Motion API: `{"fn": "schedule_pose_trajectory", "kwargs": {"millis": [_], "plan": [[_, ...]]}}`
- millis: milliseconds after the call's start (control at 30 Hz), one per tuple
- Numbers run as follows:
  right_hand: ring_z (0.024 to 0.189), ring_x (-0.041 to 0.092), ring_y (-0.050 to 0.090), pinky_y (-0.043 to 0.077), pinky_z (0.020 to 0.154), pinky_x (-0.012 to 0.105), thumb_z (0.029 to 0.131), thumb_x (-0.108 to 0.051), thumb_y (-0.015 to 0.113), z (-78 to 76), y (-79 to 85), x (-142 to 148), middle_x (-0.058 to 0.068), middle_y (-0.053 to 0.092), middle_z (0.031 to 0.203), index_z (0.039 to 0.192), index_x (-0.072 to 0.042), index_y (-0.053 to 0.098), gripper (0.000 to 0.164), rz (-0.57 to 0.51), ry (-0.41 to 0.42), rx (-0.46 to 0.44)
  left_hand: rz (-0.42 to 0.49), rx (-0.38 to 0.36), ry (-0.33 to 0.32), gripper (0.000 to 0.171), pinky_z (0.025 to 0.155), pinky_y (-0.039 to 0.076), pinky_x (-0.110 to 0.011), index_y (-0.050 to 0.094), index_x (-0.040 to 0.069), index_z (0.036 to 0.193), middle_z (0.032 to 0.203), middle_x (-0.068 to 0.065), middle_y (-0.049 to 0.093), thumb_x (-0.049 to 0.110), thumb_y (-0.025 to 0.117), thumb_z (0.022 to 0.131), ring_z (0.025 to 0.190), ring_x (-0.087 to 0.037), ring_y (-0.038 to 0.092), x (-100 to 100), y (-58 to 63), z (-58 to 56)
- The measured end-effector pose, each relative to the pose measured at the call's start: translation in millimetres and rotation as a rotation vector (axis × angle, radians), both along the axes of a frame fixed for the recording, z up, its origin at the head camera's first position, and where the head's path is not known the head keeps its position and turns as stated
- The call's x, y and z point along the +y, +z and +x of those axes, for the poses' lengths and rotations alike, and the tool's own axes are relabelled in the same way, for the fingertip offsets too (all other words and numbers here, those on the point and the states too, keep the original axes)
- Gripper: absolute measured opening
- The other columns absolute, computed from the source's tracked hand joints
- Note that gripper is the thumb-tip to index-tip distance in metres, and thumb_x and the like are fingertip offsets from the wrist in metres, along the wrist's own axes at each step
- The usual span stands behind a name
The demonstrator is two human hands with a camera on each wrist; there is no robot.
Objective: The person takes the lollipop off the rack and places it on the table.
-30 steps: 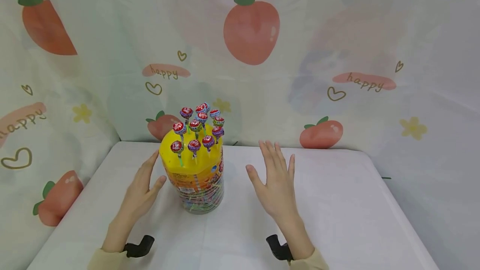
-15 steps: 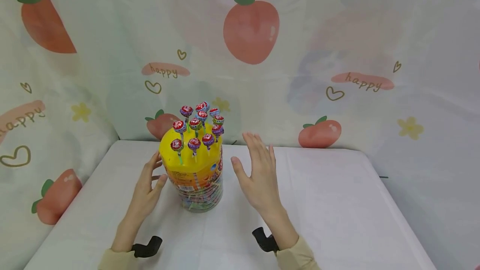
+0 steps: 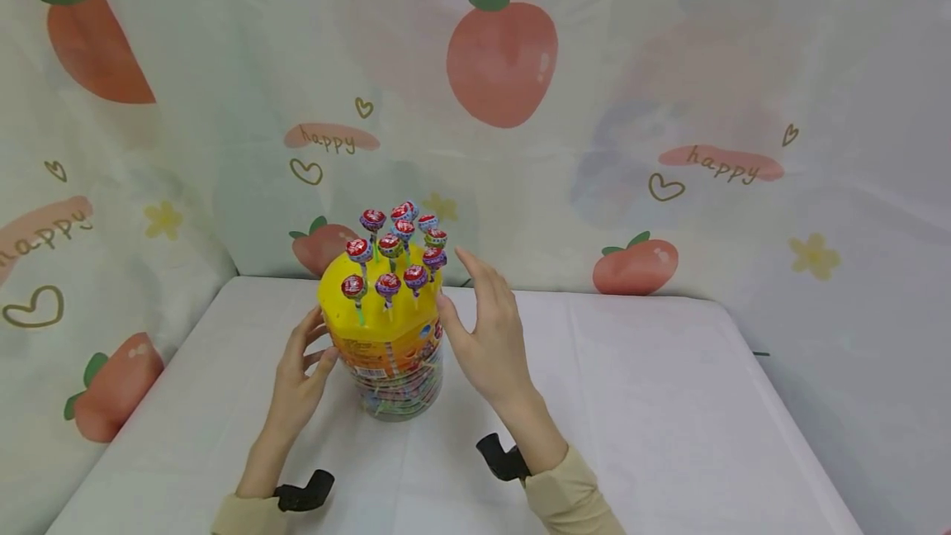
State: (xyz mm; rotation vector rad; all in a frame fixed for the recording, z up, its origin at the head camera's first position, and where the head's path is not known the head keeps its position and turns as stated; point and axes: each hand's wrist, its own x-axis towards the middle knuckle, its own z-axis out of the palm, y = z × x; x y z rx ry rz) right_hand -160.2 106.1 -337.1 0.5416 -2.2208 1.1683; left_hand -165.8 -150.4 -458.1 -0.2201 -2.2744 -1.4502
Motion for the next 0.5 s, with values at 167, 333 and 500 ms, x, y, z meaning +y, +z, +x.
{"fn": "schedule_pose_trajectory", "kwargs": {"millis": [167, 333, 500], "plan": [[0.126, 0.025, 0.052, 0.04, 0.107, 0.051, 0.089, -0.009, 0.066, -5.0, 2.5, -6, 0.011, 0.055, 0.136, 0.14, -0.009, 0.046, 0.055, -0.033, 0.03, 0.075, 0.024, -0.038, 0.002, 0.068, 0.095, 0.05, -0.047, 0.033, 0.014, 0.149, 0.142, -0.015, 0.046, 0.002, 0.063, 0.089, 0.129, -0.03, 0.049, 7, 9.7, 5.2], [0.116, 0.024, 0.057, 0.05, 0.096, 0.045, 0.088, -0.007, 0.067, -9.5, 3.2, -11, 0.01, 0.06, 0.127, 0.137, -0.008, 0.049, 0.052, -0.065, 0.052, 0.114, 0.029, -0.059, -0.001, 0.063, 0.095, 0.05, -0.042, 0.035, 0.011, 0.148, 0.14, -0.016, 0.046, 0.003, 0.061, 0.091, 0.129, -0.031, 0.048, 13, 25.7, 15.2], [0.109, 0.026, 0.061, 0.053, 0.089, 0.045, 0.087, -0.004, 0.067, -12.4, 2.9, -15, 0.011, 0.063, 0.121, 0.134, -0.007, 0.052, 0.049, -0.12, 0.087, 0.116, 0.066, -0.056, 0.002, 0.062, 0.095, 0.048, -0.032, 0.037, 0.011, 0.147, 0.14, -0.014, 0.047, 0.003, 0.061, 0.091, 0.127, -0.022, 0.049, 15, 26.7, 16.7]]}}
